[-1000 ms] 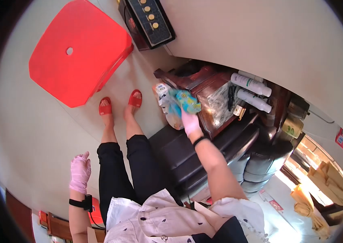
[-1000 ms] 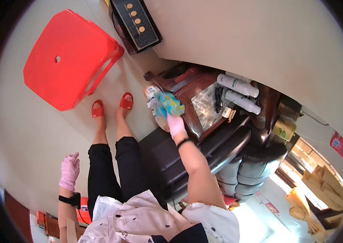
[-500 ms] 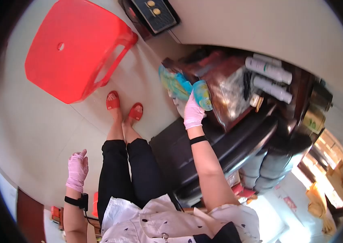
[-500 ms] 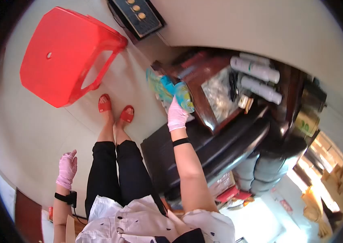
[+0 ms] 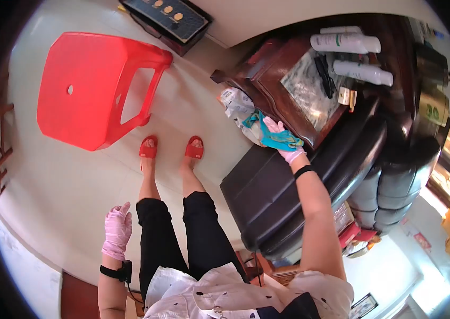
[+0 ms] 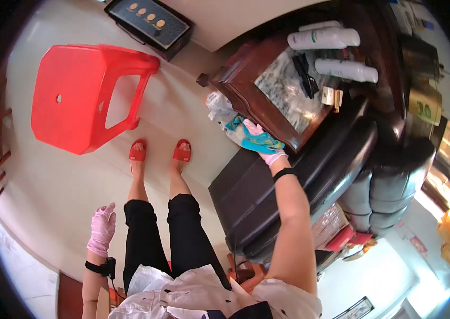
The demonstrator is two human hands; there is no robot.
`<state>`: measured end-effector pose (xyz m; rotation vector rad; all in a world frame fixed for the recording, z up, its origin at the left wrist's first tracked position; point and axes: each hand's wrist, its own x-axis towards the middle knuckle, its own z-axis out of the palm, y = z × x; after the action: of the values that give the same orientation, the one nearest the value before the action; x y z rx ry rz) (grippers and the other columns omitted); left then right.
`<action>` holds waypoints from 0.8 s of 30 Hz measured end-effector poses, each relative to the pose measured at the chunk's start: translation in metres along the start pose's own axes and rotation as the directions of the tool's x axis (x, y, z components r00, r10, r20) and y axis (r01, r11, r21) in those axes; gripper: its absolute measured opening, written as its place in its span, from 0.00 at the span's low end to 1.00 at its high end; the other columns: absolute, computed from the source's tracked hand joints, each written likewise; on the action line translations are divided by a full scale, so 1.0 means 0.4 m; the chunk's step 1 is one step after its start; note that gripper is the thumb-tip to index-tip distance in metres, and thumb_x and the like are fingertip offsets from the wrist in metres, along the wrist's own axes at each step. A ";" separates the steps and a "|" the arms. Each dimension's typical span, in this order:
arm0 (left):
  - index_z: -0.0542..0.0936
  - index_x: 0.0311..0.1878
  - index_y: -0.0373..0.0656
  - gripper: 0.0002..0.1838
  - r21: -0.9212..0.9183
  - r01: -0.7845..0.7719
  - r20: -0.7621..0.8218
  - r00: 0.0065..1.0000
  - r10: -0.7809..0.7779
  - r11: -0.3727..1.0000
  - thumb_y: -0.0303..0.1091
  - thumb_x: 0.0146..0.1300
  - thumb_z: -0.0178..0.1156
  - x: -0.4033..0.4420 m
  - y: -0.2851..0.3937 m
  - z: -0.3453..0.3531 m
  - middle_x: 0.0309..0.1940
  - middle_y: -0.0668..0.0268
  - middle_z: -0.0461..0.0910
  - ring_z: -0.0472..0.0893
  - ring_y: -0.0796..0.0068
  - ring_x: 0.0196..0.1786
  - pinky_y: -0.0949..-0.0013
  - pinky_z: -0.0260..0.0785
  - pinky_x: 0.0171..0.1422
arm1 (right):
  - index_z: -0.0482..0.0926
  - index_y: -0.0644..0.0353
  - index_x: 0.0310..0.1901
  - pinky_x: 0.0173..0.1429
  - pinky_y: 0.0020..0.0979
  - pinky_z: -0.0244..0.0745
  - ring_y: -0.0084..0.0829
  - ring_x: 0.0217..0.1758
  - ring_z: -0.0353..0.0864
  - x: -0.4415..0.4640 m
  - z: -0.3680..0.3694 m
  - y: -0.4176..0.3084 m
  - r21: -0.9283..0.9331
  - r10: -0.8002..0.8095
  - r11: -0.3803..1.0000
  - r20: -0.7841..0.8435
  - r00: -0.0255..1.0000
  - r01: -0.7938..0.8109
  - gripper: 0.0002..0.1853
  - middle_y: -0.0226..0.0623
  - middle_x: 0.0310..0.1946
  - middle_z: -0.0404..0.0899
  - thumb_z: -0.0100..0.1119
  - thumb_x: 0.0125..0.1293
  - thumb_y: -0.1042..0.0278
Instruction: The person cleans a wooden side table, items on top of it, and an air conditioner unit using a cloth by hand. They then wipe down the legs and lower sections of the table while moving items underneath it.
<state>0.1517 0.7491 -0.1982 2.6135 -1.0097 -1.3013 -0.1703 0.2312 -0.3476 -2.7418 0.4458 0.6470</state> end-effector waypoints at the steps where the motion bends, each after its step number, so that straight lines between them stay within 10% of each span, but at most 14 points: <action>1: 0.77 0.54 0.45 0.17 0.012 -0.022 -0.001 1.000 0.022 1.000 0.30 0.60 0.58 0.019 -0.016 -0.004 0.41 0.54 0.79 0.76 0.53 0.49 0.54 0.67 0.57 | 0.52 0.56 0.73 0.79 0.37 0.45 0.37 0.77 0.52 0.000 -0.049 -0.030 0.002 0.022 1.000 -0.011 1.000 -0.022 0.30 0.43 0.72 0.55 0.41 0.72 0.59; 4: 0.77 0.54 0.45 0.18 0.143 -0.105 0.112 0.990 0.090 0.984 0.30 0.60 0.57 0.045 -0.051 -0.021 0.41 0.55 0.79 0.76 0.53 0.50 0.54 0.65 0.58 | 0.71 0.57 0.61 0.59 0.44 0.69 0.45 0.55 0.75 -0.015 -0.229 -0.154 -0.118 0.354 0.935 0.278 0.893 -0.334 0.22 0.43 0.52 0.76 0.49 0.70 0.56; 5: 0.77 0.54 0.45 0.18 0.144 -0.158 0.102 0.984 0.144 0.977 0.30 0.60 0.57 0.071 -0.040 -0.035 0.41 0.55 0.79 0.76 0.53 0.50 0.54 0.65 0.59 | 0.78 0.58 0.49 0.47 0.43 0.72 0.43 0.41 0.79 -0.024 -0.234 -0.174 -0.186 0.008 0.982 -0.021 1.000 -0.012 0.16 0.39 0.39 0.79 0.49 0.69 0.57; 6: 0.77 0.55 0.45 0.18 0.148 -0.209 0.086 0.976 0.198 0.967 0.30 0.60 0.56 0.101 -0.019 -0.054 0.42 0.56 0.79 0.76 0.54 0.51 0.54 0.64 0.59 | 0.79 0.56 0.41 0.41 0.43 0.72 0.41 0.36 0.79 -0.061 -0.208 -0.184 0.327 0.070 0.945 -0.134 0.989 -0.023 0.10 0.39 0.33 0.80 0.50 0.68 0.61; 9: 0.80 0.47 0.41 0.12 -0.164 -0.369 -0.051 0.929 0.366 0.915 0.29 0.60 0.57 0.176 0.106 -0.139 0.33 0.53 0.80 0.79 0.51 0.41 0.55 0.71 0.49 | 0.80 0.55 0.40 0.40 0.37 0.73 0.42 0.36 0.78 -0.103 -0.285 -0.382 0.342 0.368 0.915 -0.489 0.791 -0.215 0.05 0.42 0.32 0.80 0.56 0.65 0.67; 10: 0.81 0.46 0.40 0.12 -0.250 -0.423 -0.049 0.904 0.425 0.871 0.30 0.61 0.57 0.197 0.157 -0.167 0.32 0.53 0.81 0.79 0.50 0.39 0.55 0.72 0.47 | 0.79 0.59 0.40 0.42 0.31 0.73 0.36 0.37 0.79 -0.120 -0.330 -0.460 0.719 0.677 0.623 -0.298 0.673 -0.308 0.07 0.41 0.32 0.80 0.58 0.66 0.67; 12: 0.81 0.48 0.38 0.13 -0.404 -0.375 0.087 0.892 0.443 0.835 0.33 0.62 0.58 0.221 0.247 -0.212 0.34 0.50 0.81 0.80 0.49 0.40 0.56 0.72 0.46 | 0.77 0.61 0.43 0.44 0.29 0.73 0.28 0.39 0.79 -0.163 -0.363 -0.551 0.906 0.804 0.308 -0.085 0.589 -0.289 0.09 0.33 0.33 0.80 0.58 0.68 0.66; 14: 0.75 0.57 0.36 0.23 -0.584 -0.365 0.119 0.845 0.522 0.725 0.41 0.64 0.60 0.241 0.305 -0.203 0.50 0.48 0.79 0.77 0.54 0.57 0.61 0.67 0.62 | 0.76 0.61 0.46 0.45 0.26 0.73 0.21 0.42 0.77 -0.177 -0.357 -0.646 0.858 0.697 -0.445 0.153 0.700 0.256 0.10 0.26 0.36 0.79 0.56 0.71 0.64; 15: 0.70 0.63 0.35 0.31 -0.766 -0.265 0.131 0.827 0.546 0.585 0.45 0.61 0.64 0.256 0.301 -0.148 0.62 0.47 0.70 0.66 0.55 0.69 0.62 0.57 0.72 | 0.75 0.59 0.48 0.44 0.23 0.72 0.20 0.41 0.76 -0.163 -0.402 -0.699 0.747 0.647 -0.578 0.176 0.742 0.327 0.11 0.24 0.39 0.79 0.54 0.72 0.62; 17: 0.70 0.64 0.41 0.39 -0.709 -0.357 0.165 0.754 0.635 0.608 0.47 0.51 0.73 0.270 0.354 -0.166 0.69 0.45 0.58 0.56 0.52 0.74 0.55 0.50 0.75 | 0.75 0.60 0.50 0.52 0.25 0.71 0.23 0.47 0.77 -0.176 -0.364 -0.764 0.671 0.587 -0.664 0.194 0.786 0.330 0.12 0.28 0.44 0.79 0.54 0.72 0.62; 21: 0.79 0.47 0.40 0.27 -0.407 -0.661 0.110 0.650 0.752 0.631 0.39 0.45 0.77 0.303 0.334 -0.152 0.58 0.54 0.74 0.66 0.59 0.68 0.56 0.58 0.71 | 0.74 0.63 0.52 0.58 0.27 0.70 0.22 0.50 0.76 -0.173 -0.337 -0.842 0.792 0.679 -0.542 0.215 0.701 0.281 0.17 0.29 0.45 0.79 0.57 0.70 0.58; 24: 0.79 0.40 0.38 0.15 -0.540 -0.327 0.353 0.748 0.562 0.775 0.29 0.51 0.73 0.279 0.346 -0.219 0.35 0.68 0.79 0.77 0.80 0.40 0.73 0.71 0.46 | 0.72 0.67 0.50 0.49 0.21 0.70 0.17 0.41 0.72 -0.175 -0.365 -0.829 0.947 0.720 -0.310 0.291 0.630 -0.083 0.19 0.30 0.38 0.77 0.62 0.67 0.61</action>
<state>0.1903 0.5559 -0.1753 1.5694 -1.1352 -1.8292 -0.0552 0.4989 -0.1212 -0.9241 1.4305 -0.3330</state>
